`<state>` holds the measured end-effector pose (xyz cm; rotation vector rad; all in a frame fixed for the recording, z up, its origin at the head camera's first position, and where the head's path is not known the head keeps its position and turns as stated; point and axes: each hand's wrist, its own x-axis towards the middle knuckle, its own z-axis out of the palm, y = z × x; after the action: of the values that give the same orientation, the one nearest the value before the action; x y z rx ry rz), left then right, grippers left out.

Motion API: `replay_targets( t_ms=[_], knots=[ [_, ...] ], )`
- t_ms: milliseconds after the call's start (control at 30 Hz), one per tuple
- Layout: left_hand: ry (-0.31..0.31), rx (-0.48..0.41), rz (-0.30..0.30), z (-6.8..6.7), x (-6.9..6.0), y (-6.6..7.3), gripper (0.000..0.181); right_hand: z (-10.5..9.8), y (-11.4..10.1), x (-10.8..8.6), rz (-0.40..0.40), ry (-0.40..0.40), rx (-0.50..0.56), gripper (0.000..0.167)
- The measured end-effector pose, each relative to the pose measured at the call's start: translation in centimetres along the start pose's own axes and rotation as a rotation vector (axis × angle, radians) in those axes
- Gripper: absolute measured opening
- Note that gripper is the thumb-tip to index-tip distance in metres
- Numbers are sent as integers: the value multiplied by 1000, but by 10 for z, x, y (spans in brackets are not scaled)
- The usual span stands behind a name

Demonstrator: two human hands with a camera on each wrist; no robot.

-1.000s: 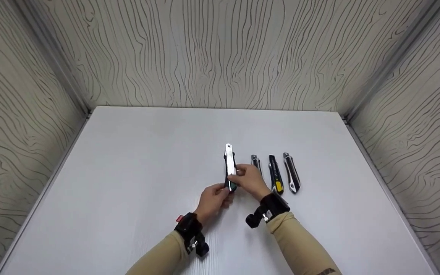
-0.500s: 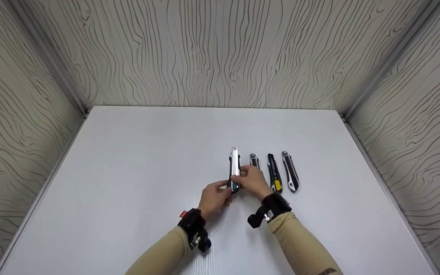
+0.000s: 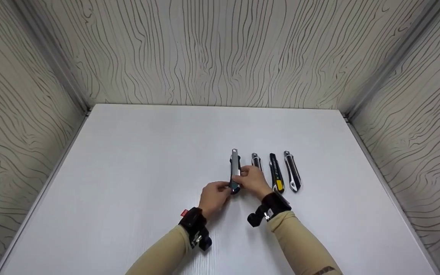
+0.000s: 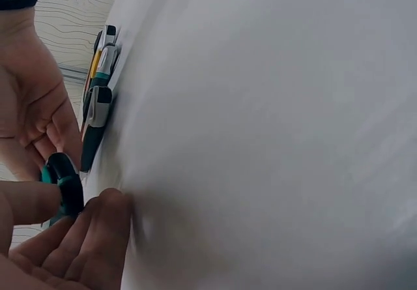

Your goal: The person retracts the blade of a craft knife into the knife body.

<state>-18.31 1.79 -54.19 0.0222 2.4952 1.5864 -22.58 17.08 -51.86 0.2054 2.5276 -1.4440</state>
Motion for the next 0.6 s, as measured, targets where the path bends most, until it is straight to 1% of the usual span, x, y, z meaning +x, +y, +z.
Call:
replay_targets(
  t_ms=[100,167,367,433,500,600],
  knots=[
    [21,10,9,-3,0,-1,28,0,1,1,3,13,-64,39],
    [28,10,2,-5,0,-3,28,-1,1,2,11,22,-102,39],
    [39,-17,2,-12,1,-4,28,-3,0,2,39,38,-194,45],
    [42,-27,4,-15,1,-4,28,-3,0,2,43,35,-215,44],
    [47,-29,8,-17,1,-3,28,-2,-1,2,45,35,-235,42],
    [53,-33,11,-19,0,-3,28,-1,-2,2,25,53,-277,40]
  ],
)
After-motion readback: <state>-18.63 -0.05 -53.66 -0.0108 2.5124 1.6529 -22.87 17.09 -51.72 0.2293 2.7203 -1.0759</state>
